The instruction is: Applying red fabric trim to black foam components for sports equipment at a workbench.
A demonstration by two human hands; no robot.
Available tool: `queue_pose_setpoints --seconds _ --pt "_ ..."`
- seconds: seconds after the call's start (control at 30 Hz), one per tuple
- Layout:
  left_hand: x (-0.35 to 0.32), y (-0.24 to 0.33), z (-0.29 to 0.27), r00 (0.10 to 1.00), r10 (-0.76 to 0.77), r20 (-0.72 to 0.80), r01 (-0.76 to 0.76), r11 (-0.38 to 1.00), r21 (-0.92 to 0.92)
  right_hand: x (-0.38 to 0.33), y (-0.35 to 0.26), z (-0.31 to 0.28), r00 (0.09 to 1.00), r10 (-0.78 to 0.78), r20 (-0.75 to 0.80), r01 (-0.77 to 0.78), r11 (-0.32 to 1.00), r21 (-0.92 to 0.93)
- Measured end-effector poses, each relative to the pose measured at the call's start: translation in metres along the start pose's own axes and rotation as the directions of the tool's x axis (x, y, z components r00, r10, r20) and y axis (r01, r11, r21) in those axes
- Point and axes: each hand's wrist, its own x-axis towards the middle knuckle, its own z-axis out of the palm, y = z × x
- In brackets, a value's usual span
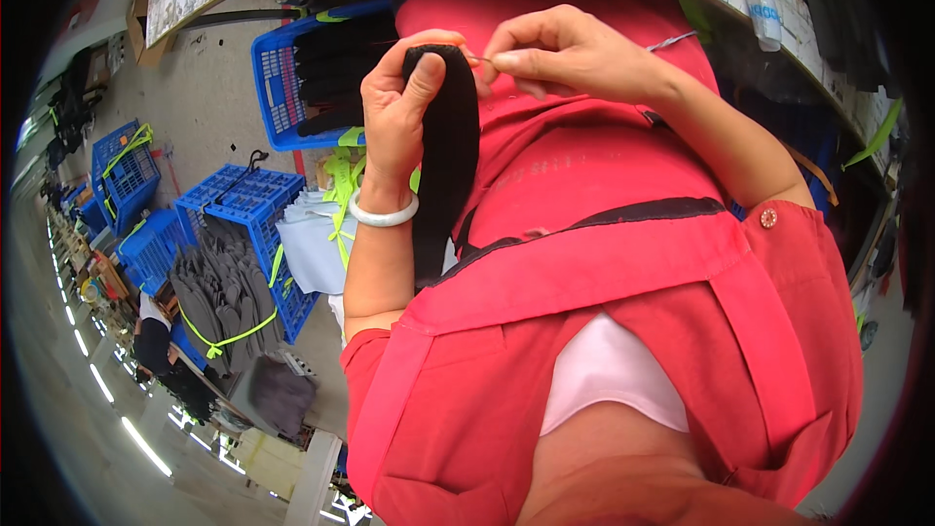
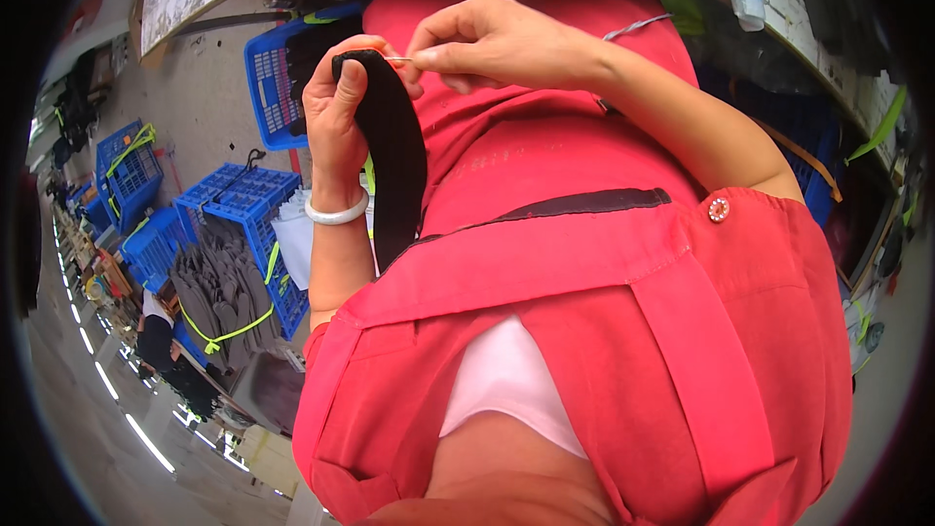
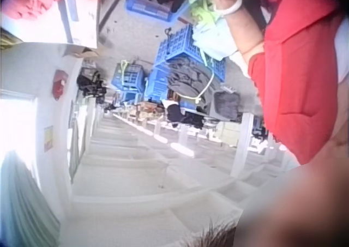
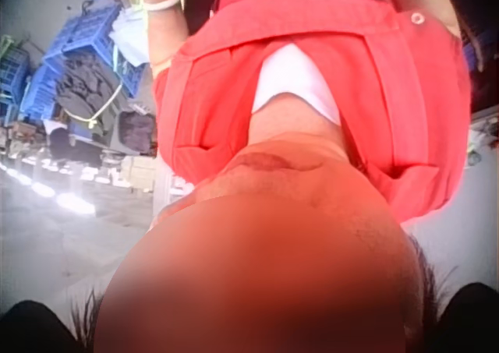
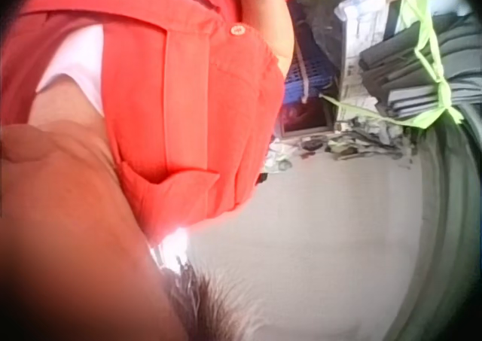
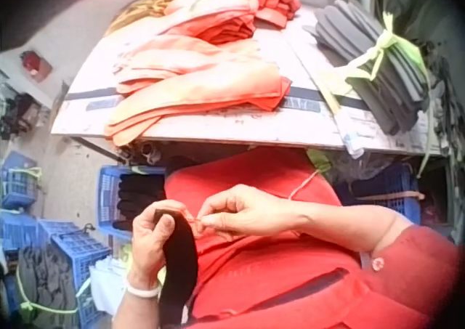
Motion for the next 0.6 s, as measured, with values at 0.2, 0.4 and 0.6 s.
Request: queue_pose_setpoints --seconds 0.2,0.4,0.6 --pt "-0.010 0.007 -0.002 0.998 -0.030 0.060 0.028 0.998 0.049 -0.015 -0.009 0.002 0.975 -0.188 -0.115 0.113 0.874 -0.472" --pt "-0.013 0.007 0.001 0.994 -0.052 0.094 0.044 0.995 0.094 -0.012 -0.015 0.015 0.964 -0.263 -0.040 0.190 0.785 -0.589" --pt "-0.016 0.003 0.004 0.991 -0.080 0.111 0.067 0.990 0.123 -0.014 -0.004 0.015 0.952 -0.308 -0.004 0.224 0.701 -0.677"
